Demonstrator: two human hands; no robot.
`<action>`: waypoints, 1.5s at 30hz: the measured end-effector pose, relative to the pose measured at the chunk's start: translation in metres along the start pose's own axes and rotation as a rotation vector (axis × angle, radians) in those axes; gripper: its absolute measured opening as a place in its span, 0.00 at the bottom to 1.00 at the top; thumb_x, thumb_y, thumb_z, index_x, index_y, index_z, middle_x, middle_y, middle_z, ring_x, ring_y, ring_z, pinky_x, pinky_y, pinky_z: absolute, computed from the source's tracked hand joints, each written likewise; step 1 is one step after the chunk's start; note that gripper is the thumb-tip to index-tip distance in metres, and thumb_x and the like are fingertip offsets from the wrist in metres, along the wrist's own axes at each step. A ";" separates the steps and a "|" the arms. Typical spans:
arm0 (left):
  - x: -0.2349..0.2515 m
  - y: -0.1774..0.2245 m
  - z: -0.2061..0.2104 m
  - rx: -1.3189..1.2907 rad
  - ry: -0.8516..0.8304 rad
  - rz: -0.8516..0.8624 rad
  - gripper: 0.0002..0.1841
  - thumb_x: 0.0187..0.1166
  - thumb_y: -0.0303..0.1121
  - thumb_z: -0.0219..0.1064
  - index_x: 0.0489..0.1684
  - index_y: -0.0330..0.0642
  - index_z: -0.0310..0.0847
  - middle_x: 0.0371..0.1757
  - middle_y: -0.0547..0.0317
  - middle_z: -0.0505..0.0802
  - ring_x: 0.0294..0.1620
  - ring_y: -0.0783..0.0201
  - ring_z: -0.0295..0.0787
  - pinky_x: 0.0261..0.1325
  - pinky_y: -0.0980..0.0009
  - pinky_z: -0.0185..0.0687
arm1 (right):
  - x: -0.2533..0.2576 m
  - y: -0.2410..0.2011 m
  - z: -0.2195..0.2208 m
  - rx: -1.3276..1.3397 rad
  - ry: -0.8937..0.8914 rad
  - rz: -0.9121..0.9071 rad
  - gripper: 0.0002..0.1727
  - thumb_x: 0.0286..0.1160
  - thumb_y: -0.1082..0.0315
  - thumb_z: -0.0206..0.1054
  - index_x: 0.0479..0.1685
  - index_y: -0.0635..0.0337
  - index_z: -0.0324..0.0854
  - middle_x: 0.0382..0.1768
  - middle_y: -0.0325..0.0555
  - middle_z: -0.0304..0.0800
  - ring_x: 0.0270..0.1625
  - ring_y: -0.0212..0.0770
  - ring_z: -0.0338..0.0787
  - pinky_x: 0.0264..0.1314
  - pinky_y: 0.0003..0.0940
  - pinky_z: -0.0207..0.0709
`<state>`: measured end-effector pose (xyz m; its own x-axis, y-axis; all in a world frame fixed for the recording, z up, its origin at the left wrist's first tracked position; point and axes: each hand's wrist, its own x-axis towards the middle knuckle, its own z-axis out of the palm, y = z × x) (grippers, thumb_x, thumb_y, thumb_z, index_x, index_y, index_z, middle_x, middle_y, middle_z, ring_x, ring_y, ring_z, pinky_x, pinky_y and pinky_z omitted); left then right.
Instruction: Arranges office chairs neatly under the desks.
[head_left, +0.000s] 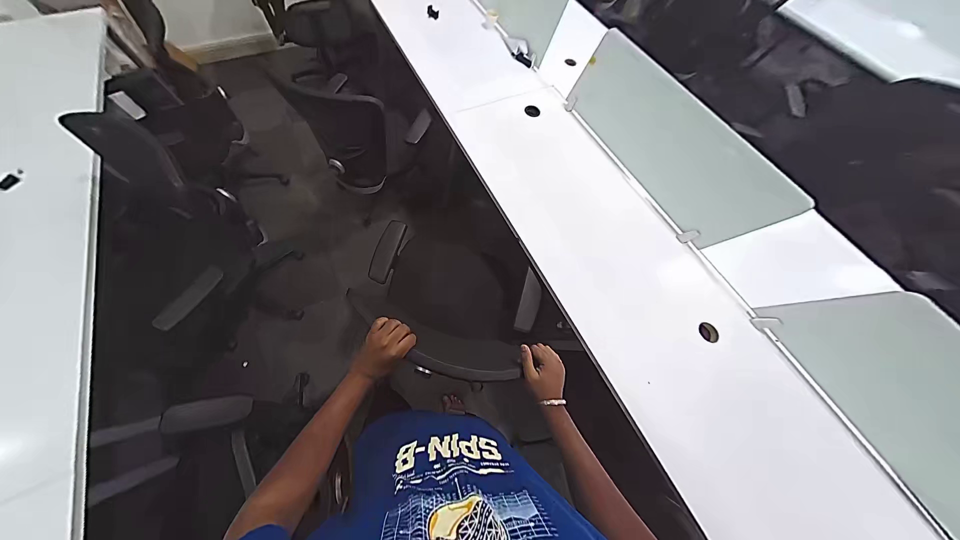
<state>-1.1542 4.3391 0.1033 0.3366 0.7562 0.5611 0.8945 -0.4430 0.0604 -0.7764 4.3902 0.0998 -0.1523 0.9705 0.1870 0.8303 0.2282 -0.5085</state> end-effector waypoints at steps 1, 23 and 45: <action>0.005 -0.017 0.001 -0.020 -0.006 0.022 0.08 0.80 0.31 0.61 0.32 0.53 0.84 0.36 0.63 0.91 0.46 0.59 0.88 0.59 0.58 0.77 | -0.003 -0.010 0.005 -0.011 0.011 0.024 0.32 0.83 0.51 0.50 0.10 0.64 0.75 0.19 0.55 0.82 0.31 0.57 0.88 0.41 0.56 0.78; 0.264 -0.225 0.143 -0.366 -0.401 0.124 0.14 0.79 0.19 0.58 0.54 0.41 0.87 0.57 0.43 0.91 0.72 0.44 0.83 0.91 0.48 0.56 | 0.174 -0.091 0.079 -0.179 0.247 0.551 0.23 0.83 0.62 0.55 0.24 0.70 0.83 0.30 0.62 0.89 0.43 0.62 0.92 0.50 0.63 0.80; 0.334 -0.286 0.175 -0.606 -0.635 -0.115 0.38 0.73 0.26 0.66 0.90 0.58 0.64 0.97 0.58 0.56 0.97 0.52 0.46 0.92 0.41 0.47 | 0.276 -0.047 0.092 -0.217 0.368 0.705 0.24 0.88 0.62 0.53 0.33 0.72 0.87 0.41 0.68 0.92 0.54 0.66 0.92 0.59 0.69 0.77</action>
<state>-1.2459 4.8023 0.1289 0.5155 0.8564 -0.0283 0.6835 -0.3910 0.6165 -0.9067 4.6543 0.0974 0.5975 0.7842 0.1673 0.7561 -0.4815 -0.4433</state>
